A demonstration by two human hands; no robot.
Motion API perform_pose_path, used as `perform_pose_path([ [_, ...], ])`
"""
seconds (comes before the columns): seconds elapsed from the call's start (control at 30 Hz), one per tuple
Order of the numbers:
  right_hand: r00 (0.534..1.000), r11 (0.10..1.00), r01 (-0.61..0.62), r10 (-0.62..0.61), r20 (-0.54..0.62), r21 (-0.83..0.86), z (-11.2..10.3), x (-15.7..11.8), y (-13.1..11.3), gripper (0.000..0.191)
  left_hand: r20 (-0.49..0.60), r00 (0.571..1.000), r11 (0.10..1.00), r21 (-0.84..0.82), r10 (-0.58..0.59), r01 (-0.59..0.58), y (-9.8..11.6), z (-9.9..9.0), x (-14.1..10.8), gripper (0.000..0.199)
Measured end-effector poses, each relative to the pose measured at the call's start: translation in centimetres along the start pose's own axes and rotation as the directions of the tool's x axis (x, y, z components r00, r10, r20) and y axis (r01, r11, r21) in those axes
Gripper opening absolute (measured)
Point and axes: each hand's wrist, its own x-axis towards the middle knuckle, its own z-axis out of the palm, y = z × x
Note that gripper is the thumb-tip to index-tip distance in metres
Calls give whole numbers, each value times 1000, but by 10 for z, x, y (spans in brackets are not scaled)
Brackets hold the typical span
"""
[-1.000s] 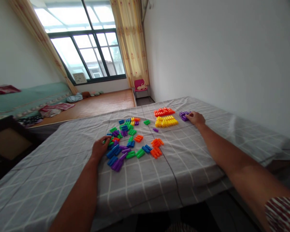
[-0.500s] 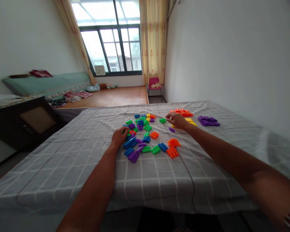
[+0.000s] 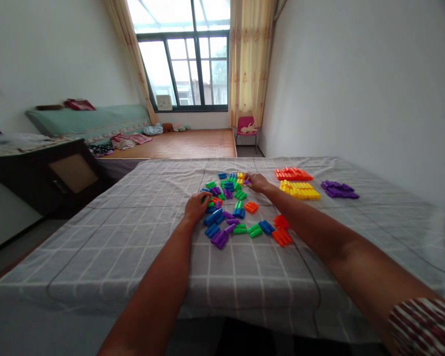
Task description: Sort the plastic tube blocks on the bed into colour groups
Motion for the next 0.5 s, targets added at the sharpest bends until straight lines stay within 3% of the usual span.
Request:
perform_pose_path([
  [0.13, 979, 965, 114, -69, -190, 237, -31, -25, 30, 27, 5, 1000, 1000, 25, -1, 1, -4, 1, 2, 30],
  [0.27, 927, 886, 98, 84, -366, 453, -56, -63, 98, 22, 10, 1000, 999, 33, -2, 1, -7, 1, 6, 33],
  [0.33, 863, 874, 21, 229, -450, 485, -67, -84, 142, 23, 10, 1000, 999, 34, -9, 8, -7, 0, 8, 35],
  [0.5, 619, 850, -319, 522, -586, 420, -85, -138, 245, 22, 14, 1000, 1000, 22, -23, 23, -7, -3, 11, 38],
])
